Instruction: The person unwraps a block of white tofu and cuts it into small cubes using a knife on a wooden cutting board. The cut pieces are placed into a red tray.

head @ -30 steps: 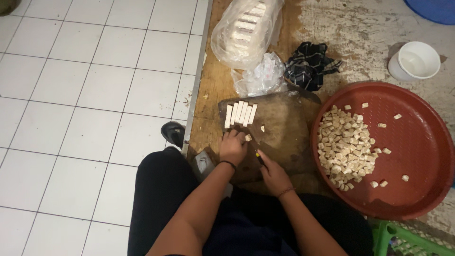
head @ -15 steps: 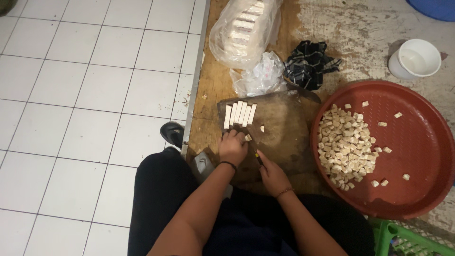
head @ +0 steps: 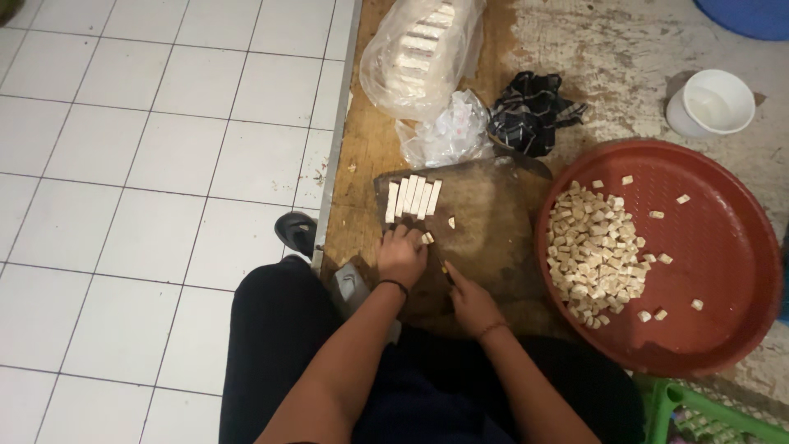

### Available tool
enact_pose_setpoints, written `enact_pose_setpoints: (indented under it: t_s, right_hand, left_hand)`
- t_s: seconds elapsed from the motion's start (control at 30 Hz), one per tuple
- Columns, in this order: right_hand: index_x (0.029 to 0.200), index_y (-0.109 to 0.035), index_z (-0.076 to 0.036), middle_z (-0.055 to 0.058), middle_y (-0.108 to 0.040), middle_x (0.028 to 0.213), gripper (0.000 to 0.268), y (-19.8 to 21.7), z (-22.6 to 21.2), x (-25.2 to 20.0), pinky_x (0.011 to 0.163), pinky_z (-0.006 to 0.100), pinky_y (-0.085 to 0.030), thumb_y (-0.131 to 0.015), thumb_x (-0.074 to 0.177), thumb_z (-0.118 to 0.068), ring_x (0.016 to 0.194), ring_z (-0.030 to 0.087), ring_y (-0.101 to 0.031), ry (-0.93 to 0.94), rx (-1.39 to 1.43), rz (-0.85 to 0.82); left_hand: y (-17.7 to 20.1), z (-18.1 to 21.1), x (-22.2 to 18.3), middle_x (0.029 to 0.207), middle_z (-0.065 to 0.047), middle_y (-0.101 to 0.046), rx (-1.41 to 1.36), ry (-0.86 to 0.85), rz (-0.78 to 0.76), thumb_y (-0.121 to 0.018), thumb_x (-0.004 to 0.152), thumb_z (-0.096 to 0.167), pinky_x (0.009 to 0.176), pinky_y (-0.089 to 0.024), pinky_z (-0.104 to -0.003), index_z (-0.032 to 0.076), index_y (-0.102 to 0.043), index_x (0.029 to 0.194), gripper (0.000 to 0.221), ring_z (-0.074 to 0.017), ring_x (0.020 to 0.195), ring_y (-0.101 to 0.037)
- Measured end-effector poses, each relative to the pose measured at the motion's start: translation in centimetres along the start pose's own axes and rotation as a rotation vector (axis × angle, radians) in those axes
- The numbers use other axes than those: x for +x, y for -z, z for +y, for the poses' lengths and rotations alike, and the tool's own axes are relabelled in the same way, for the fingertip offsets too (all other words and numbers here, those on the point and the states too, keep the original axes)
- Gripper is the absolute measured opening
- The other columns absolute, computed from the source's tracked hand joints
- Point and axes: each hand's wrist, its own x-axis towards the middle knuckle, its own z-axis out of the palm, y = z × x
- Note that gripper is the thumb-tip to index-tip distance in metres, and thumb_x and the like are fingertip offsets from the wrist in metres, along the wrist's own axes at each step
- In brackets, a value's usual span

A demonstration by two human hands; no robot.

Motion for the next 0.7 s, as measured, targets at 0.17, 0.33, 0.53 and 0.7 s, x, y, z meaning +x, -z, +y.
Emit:
enact_pose_setpoints:
  t_s: [0.17,0.33,0.53,0.7]
  right_hand:
    - [0.152,-0.046,-0.035,0.025,-0.067,0.123,0.059,1.2,0.9,-1.6,0.096,0.043,-0.053,-0.052,0.095,-0.019,0.113,0.041,-0.065,-0.036,0.004,-0.047]
    - [0.15,-0.046,-0.036,0.023,-0.068,0.124,0.059,1.5,1.1,-1.7,0.097,0.042,-0.053,-0.054,0.094,-0.02,0.115,0.038,-0.066,-0.023,0.038,-0.048]
    - [0.152,-0.048,-0.034,0.025,-0.069,0.12,0.059,2.2,1.0,-1.5,0.097,0.04,-0.052,-0.053,0.095,-0.02,0.112,0.038,-0.069,-0.061,0.096,0.034]
    - [0.149,-0.051,-0.02,0.024,-0.066,0.13,0.056,2.3,0.4,-1.9,0.1,0.038,-0.049,-0.055,0.094,-0.013,0.123,0.034,-0.065,0.167,0.223,0.129]
  left_hand:
    - [-0.1,-0.1,-0.3,0.102,-0.005,-0.064,-0.006,-0.001,-0.005,-0.074,0.079,0.027,0.086,-0.044,-0.051,0.019,-0.074,0.097,0.02,-0.0316,0.102,-0.059]
    - [-0.1,-1.0,0.2,0.105,-0.005,-0.065,0.018,0.017,0.011,-0.077,0.076,0.029,0.086,-0.043,-0.051,0.019,-0.073,0.103,0.029,-0.0315,0.104,-0.059]
    - [0.4,-1.3,0.5,0.109,-0.003,-0.066,0.045,-0.004,-0.089,-0.076,0.081,0.031,0.091,-0.042,-0.049,0.023,-0.072,0.112,0.032,-0.0286,0.108,-0.059]
    - [0.3,-0.5,0.5,0.112,-0.005,-0.065,-0.037,-0.012,-0.098,-0.08,0.076,0.035,0.09,-0.042,-0.049,0.02,-0.066,0.125,0.054,-0.0301,0.108,-0.058]
